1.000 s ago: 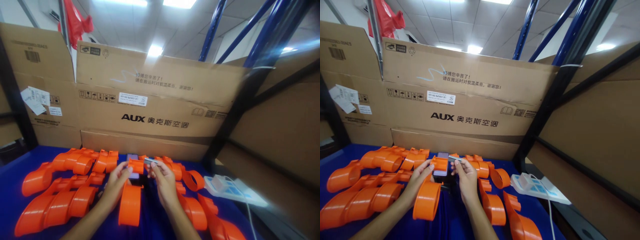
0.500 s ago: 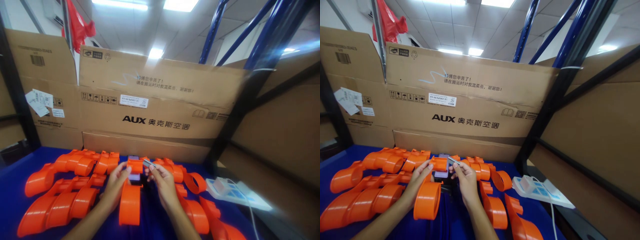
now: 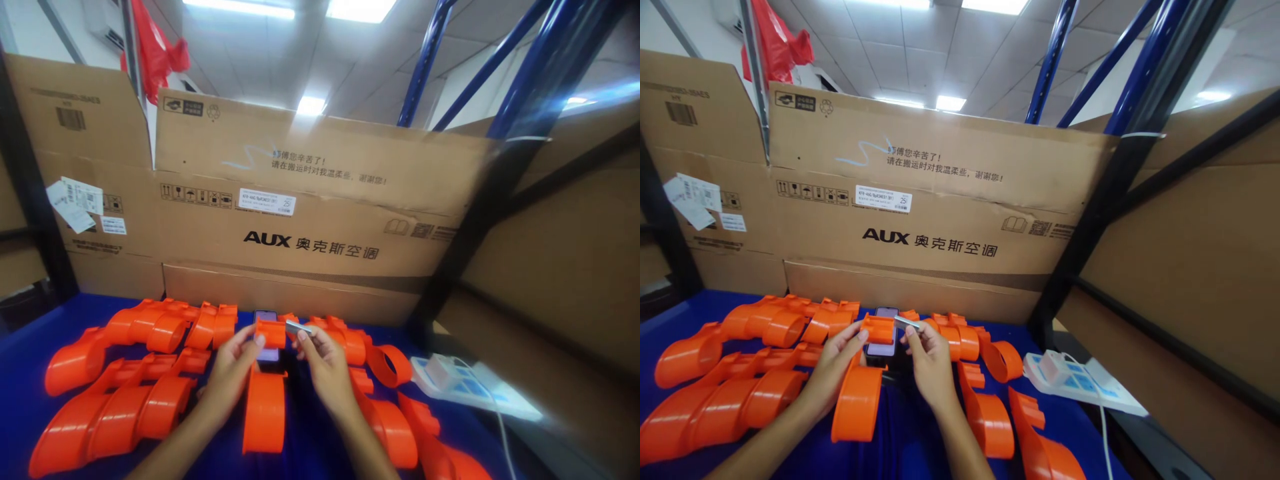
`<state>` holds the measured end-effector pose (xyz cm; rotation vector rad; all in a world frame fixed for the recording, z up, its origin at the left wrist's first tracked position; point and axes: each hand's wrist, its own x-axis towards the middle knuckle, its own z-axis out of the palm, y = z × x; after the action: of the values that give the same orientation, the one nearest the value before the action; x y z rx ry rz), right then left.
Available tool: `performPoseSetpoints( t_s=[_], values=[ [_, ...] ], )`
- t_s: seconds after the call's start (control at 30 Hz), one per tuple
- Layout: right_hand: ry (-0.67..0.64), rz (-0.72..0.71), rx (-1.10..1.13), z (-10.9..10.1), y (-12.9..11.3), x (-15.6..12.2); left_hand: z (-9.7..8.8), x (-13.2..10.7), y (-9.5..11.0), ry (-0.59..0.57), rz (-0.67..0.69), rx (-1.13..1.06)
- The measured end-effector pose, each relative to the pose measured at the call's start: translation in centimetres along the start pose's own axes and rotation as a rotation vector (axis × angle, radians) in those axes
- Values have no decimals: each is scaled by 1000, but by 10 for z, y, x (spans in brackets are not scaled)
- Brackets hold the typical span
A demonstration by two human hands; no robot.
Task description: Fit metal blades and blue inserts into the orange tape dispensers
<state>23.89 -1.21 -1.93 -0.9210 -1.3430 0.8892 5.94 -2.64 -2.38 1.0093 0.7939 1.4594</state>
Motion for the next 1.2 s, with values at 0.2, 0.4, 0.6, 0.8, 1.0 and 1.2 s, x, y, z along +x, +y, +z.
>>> performPoseSetpoints(
  t_s=[0.2, 0.4, 0.6, 0.8, 1.0, 1.2],
  values=[
    [-27, -30, -67, -2, -3, -2, -4, 2, 0, -110, -2, 7],
    [-19, -21, -62, 3, -1, -5, -4, -1, -1, -88, -15, 91],
    [134, -41, -5, -2, -1, -1, -1, -2, 0, 30, -31, 33],
    [196, -50, 29, -10, -1, 0, -1, -4, -1, 34, -52, 35],
    [229, -55, 26, -9, -2, -1, -2, -3, -2, 45, -51, 20],
    [200, -54, 17, -7, -3, -5, -4, 0, -8, -13, -22, -19]
  ],
)
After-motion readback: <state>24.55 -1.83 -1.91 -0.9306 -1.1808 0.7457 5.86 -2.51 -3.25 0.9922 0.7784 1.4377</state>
